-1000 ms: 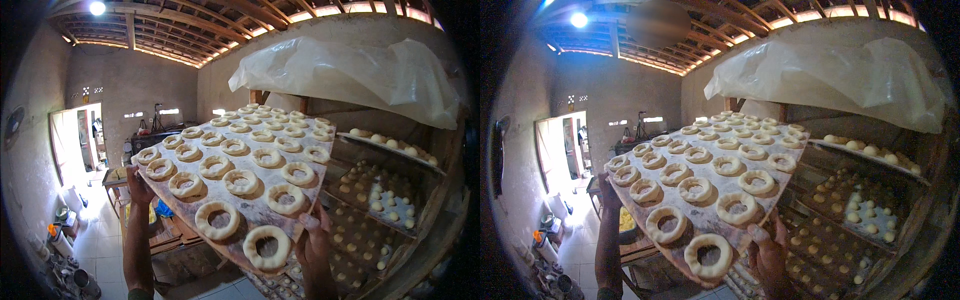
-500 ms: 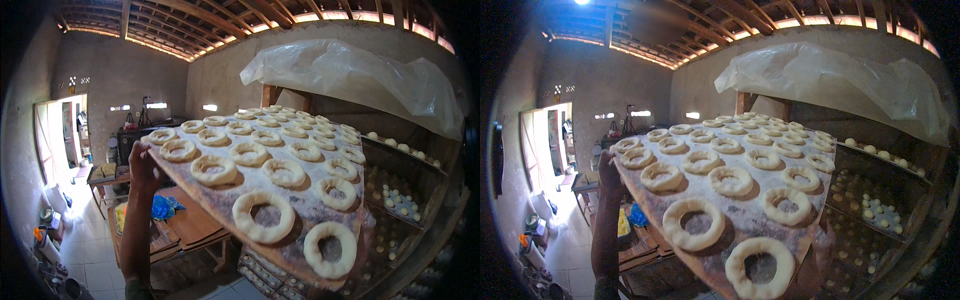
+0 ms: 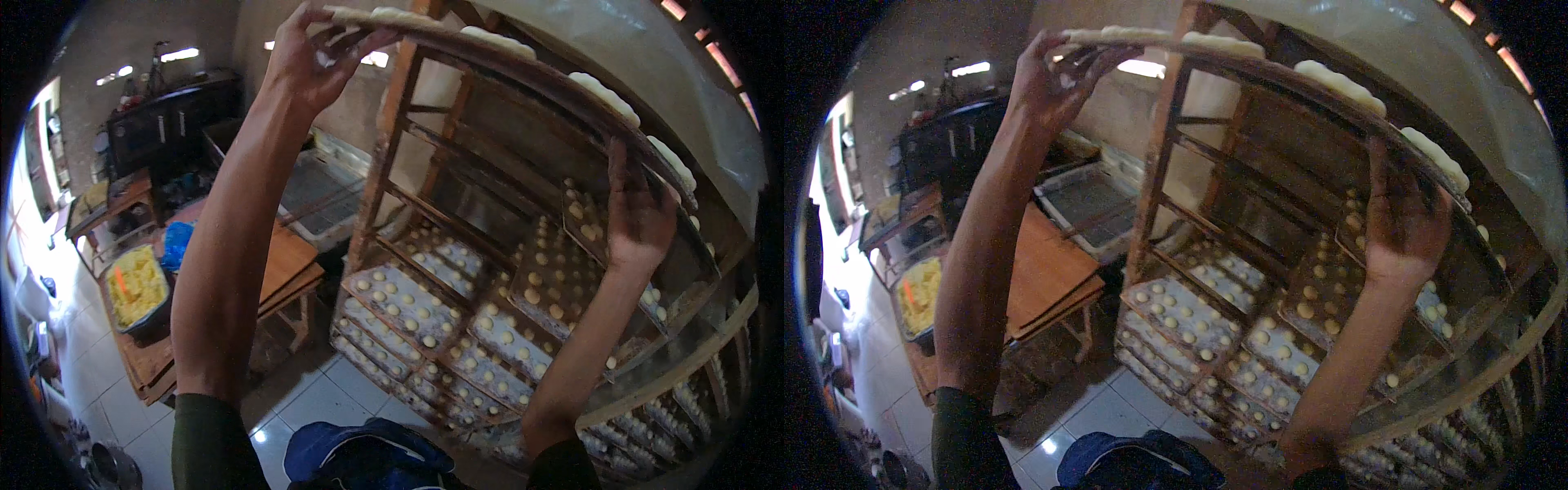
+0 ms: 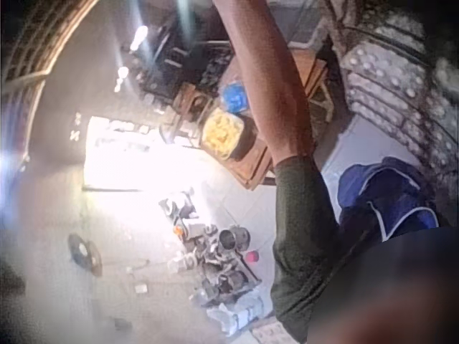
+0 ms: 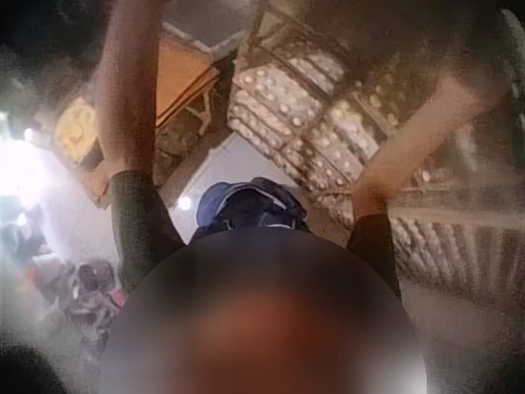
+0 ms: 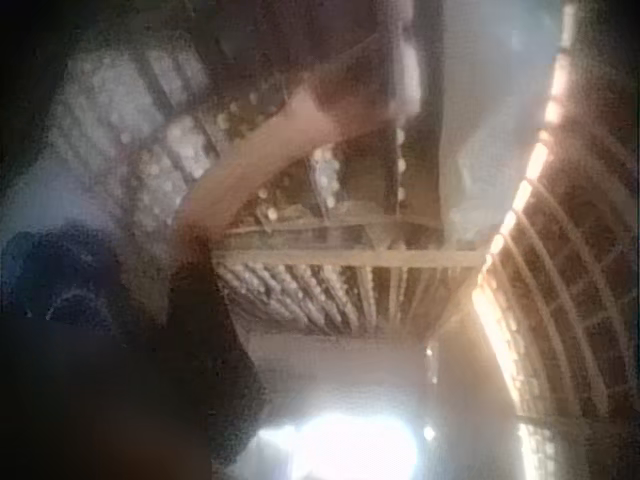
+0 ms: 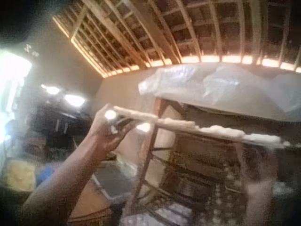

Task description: The person shapes small dough pieces into rings by hand and places them on a wooden board. Another person works alongside at the same table. The shaped dough rings are arranged in rows on the board.

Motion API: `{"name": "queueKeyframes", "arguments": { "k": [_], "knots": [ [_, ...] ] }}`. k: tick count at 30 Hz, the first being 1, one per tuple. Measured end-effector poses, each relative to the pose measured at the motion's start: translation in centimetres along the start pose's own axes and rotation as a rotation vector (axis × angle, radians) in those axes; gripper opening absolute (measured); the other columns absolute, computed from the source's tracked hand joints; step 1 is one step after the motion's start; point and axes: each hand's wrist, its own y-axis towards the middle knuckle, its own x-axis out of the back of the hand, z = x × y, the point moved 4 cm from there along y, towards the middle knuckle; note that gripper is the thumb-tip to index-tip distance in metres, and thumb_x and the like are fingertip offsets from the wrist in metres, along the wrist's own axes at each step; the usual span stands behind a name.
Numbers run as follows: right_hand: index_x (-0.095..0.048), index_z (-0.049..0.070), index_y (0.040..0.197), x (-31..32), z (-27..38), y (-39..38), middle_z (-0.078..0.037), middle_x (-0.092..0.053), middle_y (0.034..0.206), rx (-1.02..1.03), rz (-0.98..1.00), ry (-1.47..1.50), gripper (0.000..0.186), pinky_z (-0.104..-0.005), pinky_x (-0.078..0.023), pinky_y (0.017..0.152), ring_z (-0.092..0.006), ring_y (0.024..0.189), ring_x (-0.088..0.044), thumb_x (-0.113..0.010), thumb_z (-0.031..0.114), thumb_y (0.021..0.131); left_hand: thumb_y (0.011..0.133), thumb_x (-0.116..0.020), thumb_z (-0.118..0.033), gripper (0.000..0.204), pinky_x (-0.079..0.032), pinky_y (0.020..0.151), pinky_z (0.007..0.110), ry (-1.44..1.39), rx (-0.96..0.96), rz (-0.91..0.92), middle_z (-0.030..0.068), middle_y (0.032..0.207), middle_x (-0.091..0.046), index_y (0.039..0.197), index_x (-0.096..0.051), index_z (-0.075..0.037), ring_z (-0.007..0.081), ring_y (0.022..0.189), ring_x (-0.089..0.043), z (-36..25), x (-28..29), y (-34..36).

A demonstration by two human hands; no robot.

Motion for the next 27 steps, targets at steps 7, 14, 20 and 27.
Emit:
{"name": "queueKeyframes", "arguments": {
  "k": [7, 14, 20, 27],
  "knots": [
    [-0.032, -0.012, 0.138, -0.7, -1.8, -0.2, -0.031, -0.027, 0.147, 0.262, 0.101, -0.232, 0.068, -0.0658, -0.016, 0.117, -0.0456, 0.139, -0.025, -0.058, 0.028, 0.089, 0.083, -0.057, -0.017, 0.026, -0.059, 0.078, 0.032, 0.097, 0.038, -0.143, 0.0168, 0.113, -0.048, 0.102, -0.048, -0.002, 0.0240, 0.104, -0.055, 8.1, 1.9, 4.1],
    [-0.044, -0.010, 0.131, 2.2, -4.6, 5.6, -0.027, -0.044, 0.140, 0.354, -0.076, -0.455, 0.046, -0.0607, -0.026, 0.116, -0.0376, 0.135, -0.038, -0.055, 0.017, 0.095, 0.081, -0.057, -0.010, 0.063, -0.060, 0.092, 0.039, -0.088, 0.038, 0.099, 0.0271, 0.123, -0.034, 0.126, -0.022, 0.015, 0.0444, 0.113, -0.052, 12.0, 1.5, 10.1],
    [-0.046, -0.008, 0.128, 5.6, -5.9, 8.1, -0.027, -0.045, 0.139, 0.361, -0.103, -0.441, 0.044, -0.0602, -0.028, 0.115, -0.0373, 0.133, -0.040, -0.057, 0.016, 0.094, 0.083, -0.053, -0.014, 0.064, -0.056, 0.098, 0.036, -0.175, 0.250, 0.290, 0.0291, 0.127, -0.033, 0.126, -0.020, 0.020, 0.0467, 0.114, -0.051, 17.2, 1.9, 14.9],
    [-0.043, -0.008, 0.130, 7.4, -5.2, 10.7, -0.027, -0.044, 0.139, 0.275, -0.065, -0.480, 0.043, -0.0601, -0.033, 0.113, -0.0400, 0.131, -0.040, -0.057, 0.012, 0.094, 0.083, -0.052, -0.016, 0.054, -0.053, 0.101, 0.040, 0.130, 0.037, 0.186, 0.0250, 0.122, -0.039, 0.125, -0.030, 0.011, 0.0411, 0.115, -0.050, 18.8, 0.7, 15.7]
  ]
}}
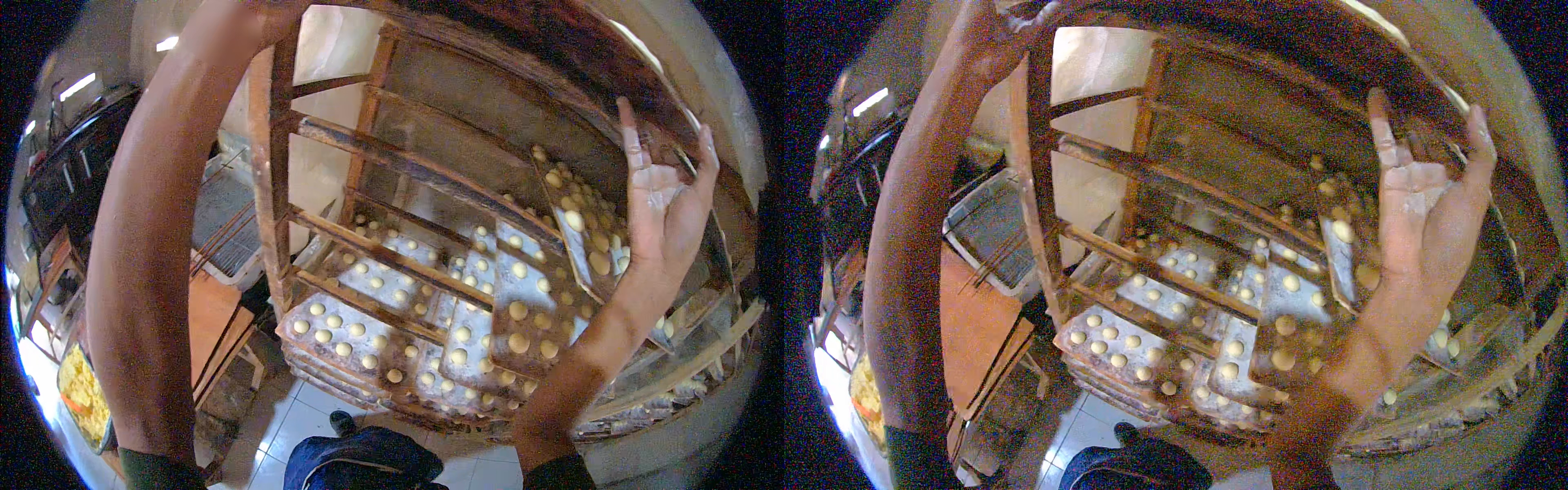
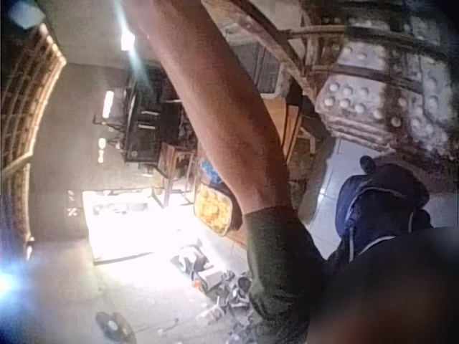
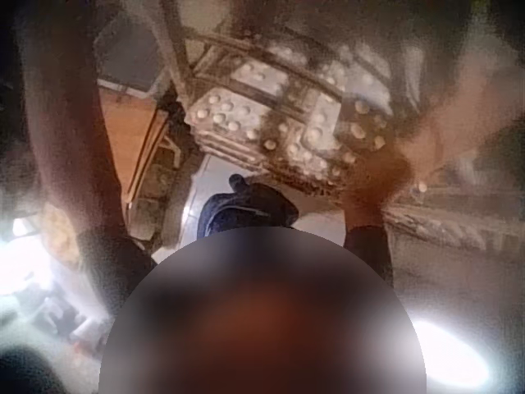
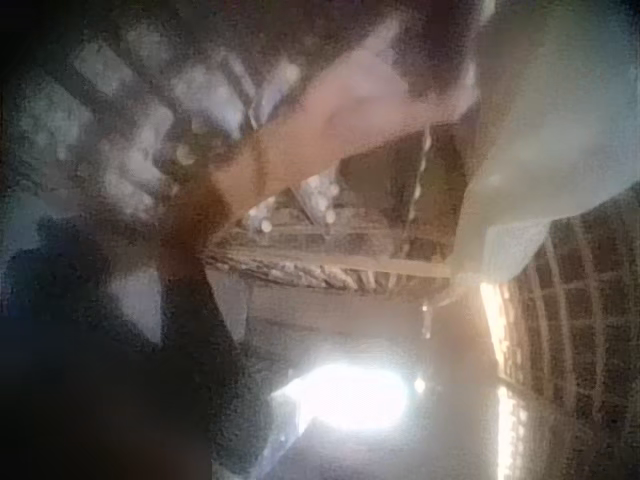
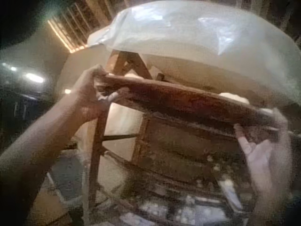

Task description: The person shapes small dough pieces into rings by hand and places them on a wooden board. Another person works alongside at the same table. The shaped dough rings are arranged in rows on the board.

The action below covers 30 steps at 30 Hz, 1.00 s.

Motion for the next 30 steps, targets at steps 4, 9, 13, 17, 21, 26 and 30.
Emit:
{"name": "queueKeyframes", "arguments": {
  "k": [4, 9, 13, 17, 21, 26, 30],
  "knots": [
    [-0.042, -0.007, 0.130, 1.7, -0.1, 0.6, -0.029, -0.044, 0.137, -0.205, -0.022, -0.030, 0.043, -0.0604, -0.037, 0.109, -0.0424, 0.130, -0.041, -0.056, 0.012, 0.095, 0.082, -0.055, -0.017, 0.036, -0.053, 0.097, 0.038, -0.019, 0.049, -0.073, 0.0204, 0.114, -0.044, 0.109, -0.045, 0.004, 0.0338, 0.109, -0.052, 2.8, 0.2, 1.6],
    [-0.039, -0.009, 0.132, 1.8, -1.2, 1.5, -0.033, -0.041, 0.136, -0.299, 0.018, -0.164, 0.047, -0.0545, -0.038, 0.111, -0.0426, 0.131, -0.041, -0.054, 0.019, 0.098, 0.086, -0.061, -0.014, 0.028, -0.054, 0.091, 0.034, 0.851, -0.371, 0.172, 0.0198, 0.110, -0.052, 0.107, -0.050, 0.002, 0.0250, 0.108, -0.054, 0.4, 1.3, 2.2],
    [-0.040, -0.006, 0.131, 0.5, -4.1, 0.7, -0.025, -0.051, 0.125, -0.271, -0.068, -0.218, 0.051, -0.0480, -0.048, 0.103, -0.0386, 0.119, -0.053, -0.056, 0.029, 0.098, 0.086, -0.063, -0.018, 0.026, -0.052, 0.089, 0.036, 0.866, -0.482, -0.198, 0.0163, 0.106, -0.057, 0.104, -0.055, 0.001, 0.0250, 0.102, -0.057, -2.5, 6.6, -2.9],
    [-0.044, 0.000, 0.130, -0.2, -8.8, -12.4, -0.008, -0.053, 0.096, -0.213, 0.065, -0.393, 0.044, -0.0279, -0.044, 0.070, -0.0158, 0.084, -0.051, -0.062, 0.017, 0.093, 0.087, -0.065, -0.021, 0.025, -0.050, 0.087, 0.039, 0.811, -0.428, -0.590, 0.0127, 0.101, -0.063, 0.101, -0.060, -0.001, 0.0249, 0.097, -0.060, 4.4, 11.7, -16.0],
    [-0.049, 0.003, 0.128, -1.3, -21.2, -32.6, -0.005, -0.057, 0.091, -0.742, 0.506, -0.411, 0.043, -0.0244, -0.046, 0.065, -0.0125, 0.072, -0.050, -0.065, 0.014, 0.090, 0.090, -0.064, -0.028, 0.037, -0.043, 0.099, 0.042, 0.937, 0.233, -0.720, 0.0145, 0.115, -0.062, 0.116, -0.059, -0.002, 0.0288, 0.111, -0.057, 7.8, 16.3, -41.5],
    [-0.055, -0.001, 0.122, -1.9, -27.6, -61.7, -0.009, -0.062, 0.097, -1.358, 1.215, 0.309, 0.036, -0.0297, -0.051, 0.065, -0.0139, 0.075, -0.057, -0.064, 0.006, 0.088, 0.089, -0.062, -0.027, 0.027, -0.047, 0.069, 0.041, 1.408, 0.136, -1.520, 0.0159, 0.081, -0.061, 0.091, -0.057, -0.001, 0.0305, 0.075, -0.059, 4.3, 12.0, -68.0],
    [-0.059, 0.001, 0.116, -6.0, -8.9, -73.4, -0.010, -0.066, 0.091, -1.309, 1.831, 0.581, 0.026, -0.0291, -0.054, 0.069, -0.0148, 0.076, -0.062, -0.060, 0.004, 0.090, 0.090, -0.064, -0.021, 0.019, -0.052, 0.072, 0.035, 1.362, -0.031, -2.198, 0.0112, 0.087, -0.065, 0.093, -0.064, -0.002, 0.0198, 0.083, -0.063, 2.5, -6.2, -84.2]
  ]
}}
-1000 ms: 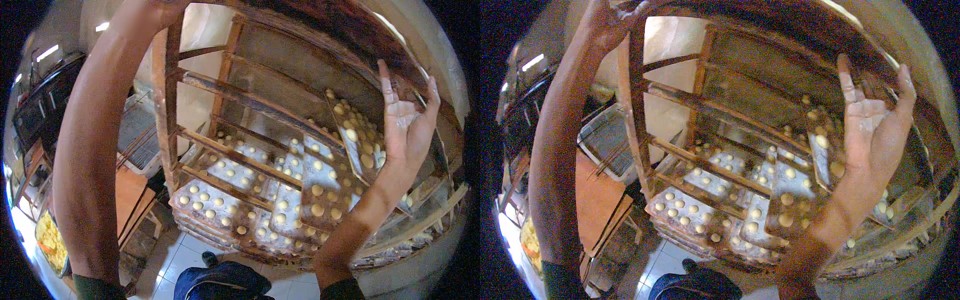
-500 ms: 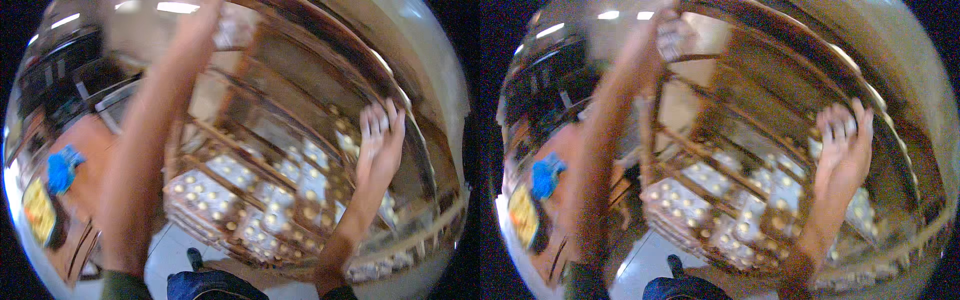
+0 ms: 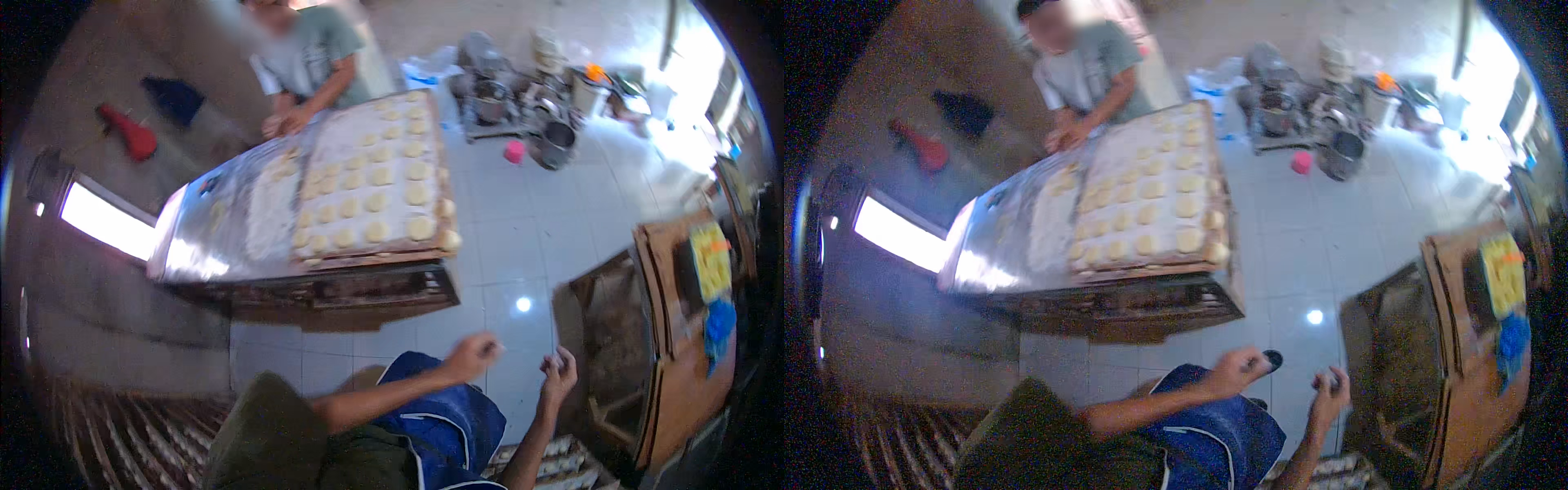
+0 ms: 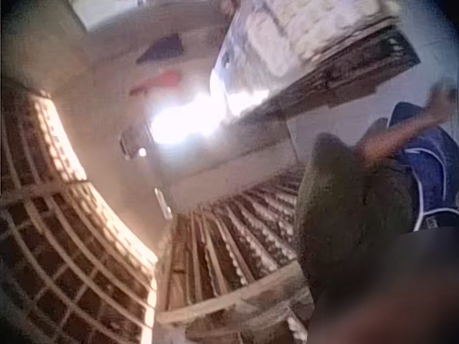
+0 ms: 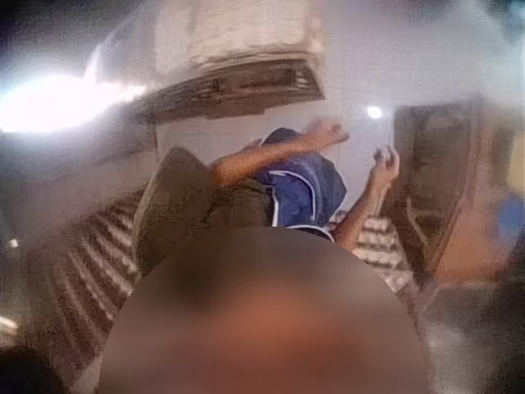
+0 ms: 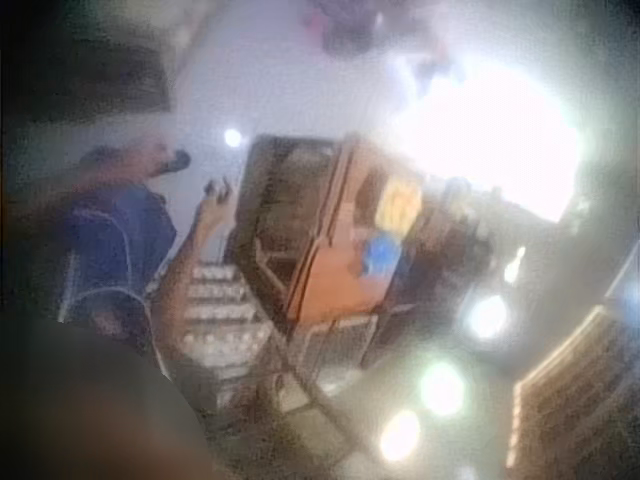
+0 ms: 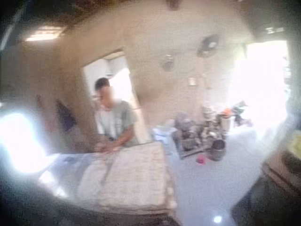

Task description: The person shapes small dough pieces into rings by hand and places them on a wooden board. Another person works alongside at the same table. The shaped dough rings are arranged in rows on the board.

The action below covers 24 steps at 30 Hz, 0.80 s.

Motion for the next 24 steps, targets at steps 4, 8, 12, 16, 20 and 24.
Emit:
{"name": "queueKeyframes", "arguments": {
  "k": [4, 8, 12, 16, 20, 24],
  "knots": [
    [-0.061, 0.001, 0.109, -21.3, 8.5, -0.7, -0.011, -0.067, 0.096, 0.217, 0.416, -0.079, 0.019, -0.0324, -0.052, 0.079, -0.0200, 0.085, -0.064, -0.061, 0.005, 0.090, 0.089, -0.063, -0.014, 0.012, -0.048, 0.078, 0.038, 0.499, -0.221, -0.985, 0.0135, 0.086, -0.064, 0.087, -0.064, -0.002, 0.0287, 0.082, -0.062, 2.4, 24.5, -5.6],
    [-0.060, 0.000, 0.108, -40.4, 12.9, -6.7, -0.022, -0.064, 0.105, 0.773, 0.818, -0.460, 0.025, -0.0456, -0.050, 0.085, -0.0405, 0.095, -0.062, -0.060, 0.001, 0.083, 0.089, -0.058, -0.011, 0.015, -0.047, 0.081, 0.047, 0.724, -0.051, -1.171, 0.0181, 0.097, -0.064, 0.097, -0.063, -0.001, 0.0377, 0.095, -0.060, 8.8, 40.6, -5.8],
    [-0.059, 0.000, 0.103, -54.1, 9.8, -10.9, -0.023, -0.060, 0.104, 1.260, 0.663, -0.594, 0.025, -0.0511, -0.044, 0.090, -0.0445, 0.105, -0.054, -0.059, 0.000, 0.078, 0.085, -0.057, -0.009, 0.022, -0.045, 0.091, 0.048, 0.819, 0.054, -0.848, 0.0213, 0.103, -0.063, 0.106, -0.061, 0.000, 0.0406, 0.103, -0.058, 13.8, 47.3, -2.1],
    [-0.059, 0.000, 0.099, -59.6, 7.3, -11.7, -0.023, -0.059, 0.103, 0.899, 0.752, -0.869, 0.023, -0.0521, -0.040, 0.092, -0.0455, 0.109, -0.050, -0.061, 0.003, 0.076, 0.077, -0.057, -0.002, 0.031, -0.048, 0.088, 0.047, 0.773, 0.045, -0.589, 0.0217, 0.105, -0.062, 0.108, -0.058, 0.001, 0.0387, 0.101, -0.060, 12.7, 47.9, -1.7],
    [-0.059, 0.001, 0.092, -60.4, 10.6, -12.4, -0.018, -0.062, 0.098, 0.586, 0.638, -1.018, 0.021, -0.0478, -0.044, 0.090, -0.0396, 0.105, -0.056, -0.069, 0.010, 0.076, 0.076, -0.069, -0.007, 0.021, -0.050, 0.077, 0.044, 0.338, -0.129, -0.595, 0.0193, 0.096, -0.062, 0.095, -0.061, -0.001, 0.0397, 0.089, -0.061, 11.9, 48.5, -4.1],
    [-0.059, 0.002, 0.090, -62.7, 10.5, -14.6, -0.015, -0.067, 0.087, 0.327, 0.763, -0.780, 0.024, -0.0405, -0.051, 0.076, -0.0318, 0.086, -0.066, -0.076, 0.015, 0.078, 0.074, -0.074, -0.009, 0.033, -0.050, 0.076, 0.041, 0.006, -0.034, -0.808, 0.0165, 0.095, -0.063, 0.104, -0.060, -0.003, 0.0365, 0.088, -0.062, 12.6, 57.2, -10.0]
  ]
}}
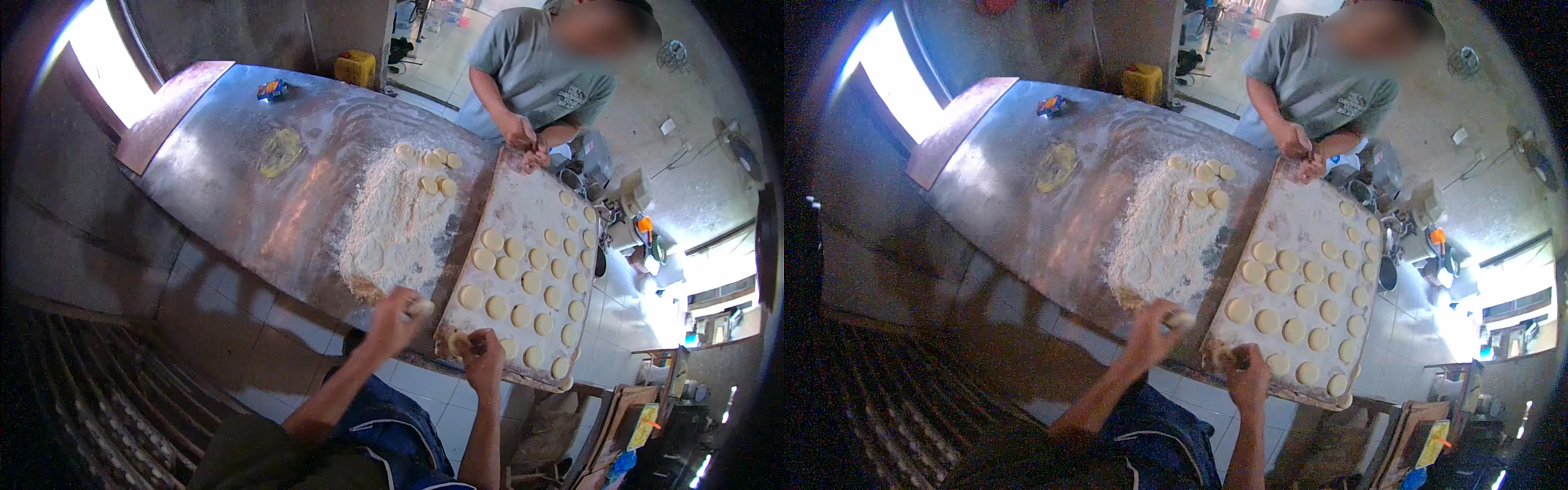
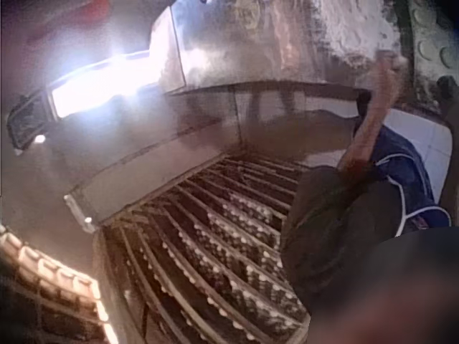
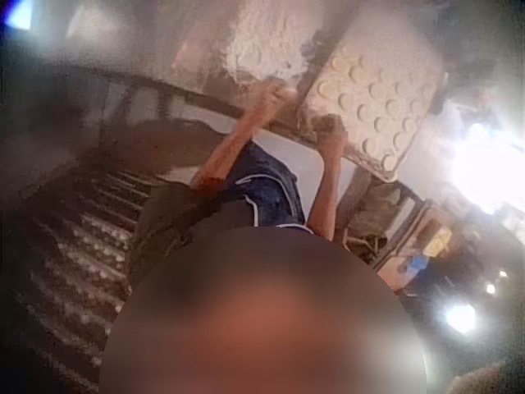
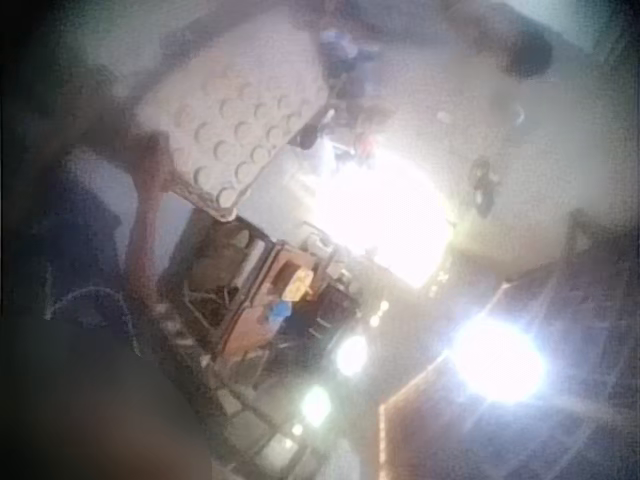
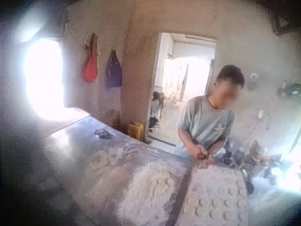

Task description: The person shapes small dough pieces into rings by hand and places them on a wooden board. Another person works alongside at the same table. The shaped dough rings are arranged in rows on the board.

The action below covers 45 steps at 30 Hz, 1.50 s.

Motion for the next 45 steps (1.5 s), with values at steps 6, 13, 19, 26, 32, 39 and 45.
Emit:
{"name": "queueKeyframes", "arguments": {
  "k": [6, 13, 19, 26, 32, 39, 45],
  "knots": [
    [-0.062, 0.003, 0.089, -11.5, 9.7, 10.1, -0.016, -0.068, 0.087, 0.357, 0.121, 0.054, 0.026, -0.0370, -0.052, 0.073, -0.0287, 0.081, -0.067, -0.079, 0.020, 0.077, 0.075, -0.070, -0.006, 0.032, -0.048, 0.082, 0.041, 0.473, -0.101, -0.267, 0.0157, 0.098, -0.063, 0.106, -0.061, -0.004, 0.0343, 0.097, -0.060, 4.8, 7.9, 5.0],
    [-0.062, 0.002, 0.083, -13.5, 9.2, 13.3, -0.015, -0.067, 0.084, 0.427, 0.108, -0.228, 0.024, -0.0363, -0.052, 0.072, -0.0281, 0.079, -0.067, -0.079, 0.014, 0.070, 0.084, -0.066, -0.008, 0.026, -0.049, 0.077, 0.043, 0.198, 0.019, -0.235, 0.0150, 0.098, -0.061, 0.108, -0.060, 0.000, 0.0340, 0.091, -0.061, 5.1, 8.3, 3.7],
    [-0.055, 0.000, 0.100, -11.9, 9.2, 10.3, -0.011, -0.067, 0.086, 0.076, 0.229, 0.468, 0.031, -0.0302, -0.054, 0.074, -0.0173, 0.082, -0.066, -0.072, 0.000, 0.074, 0.092, -0.063, -0.012, 0.024, -0.051, 0.073, 0.033, -0.349, 0.236, -0.131, 0.0099, 0.092, -0.066, 0.111, -0.064, 0.002, 0.0175, 0.084, -0.063, 5.8, 5.0, 3.3],
    [-0.042, 0.003, 0.121, -9.3, 11.6, 7.6, -0.012, -0.066, 0.091, 0.158, 0.159, 0.509, 0.054, -0.0296, -0.053, 0.072, -0.0172, 0.080, -0.064, -0.066, -0.009, 0.075, 0.095, -0.057, -0.004, 0.019, -0.050, 0.073, 0.029, -0.376, 0.247, 0.038, 0.0091, 0.092, -0.064, 0.112, -0.064, 0.001, 0.0145, 0.083, -0.062, 2.4, 3.9, 3.3],
    [-0.045, 0.003, 0.123, -6.2, 10.8, 6.8, -0.009, -0.064, 0.086, 0.014, 0.394, 0.759, 0.034, -0.0302, -0.052, 0.072, -0.0176, 0.080, -0.063, -0.054, 0.014, 0.092, 0.092, -0.057, -0.001, 0.037, -0.048, 0.076, 0.027, -1.409, 0.377, 0.142, 0.0086, 0.105, -0.060, 0.127, -0.046, -0.005, 0.0162, 0.090, -0.060, 1.9, -0.4, 2.1],
    [-0.060, 0.004, 0.093, -3.8, 5.8, 7.3, -0.006, -0.060, 0.080, -0.042, 0.119, 0.616, 0.039, -0.0287, -0.048, 0.061, -0.0148, 0.072, -0.059, -0.041, 0.036, 0.101, 0.088, -0.053, -0.011, 0.024, -0.052, 0.073, 0.033, -1.502, 0.272, 0.142, 0.0067, 0.092, -0.055, 0.110, -0.046, -0.007, 0.0192, 0.084, -0.060, -1.2, -3.0, 2.3],
    [-0.058, 0.002, 0.070, -2.3, 3.9, 5.5, -0.001, -0.051, 0.057, -0.024, 0.183, 0.520, 0.047, -0.0264, -0.043, 0.048, -0.0104, 0.051, -0.050, -0.046, 0.037, 0.098, 0.095, -0.043, -0.020, 0.017, -0.051, 0.070, 0.036, -0.455, 0.042, 0.034, 0.0069, 0.083, -0.052, 0.102, -0.048, -0.006, 0.0218, 0.075, -0.059, -3.4, -6.1, 2.6]
  ]
}}
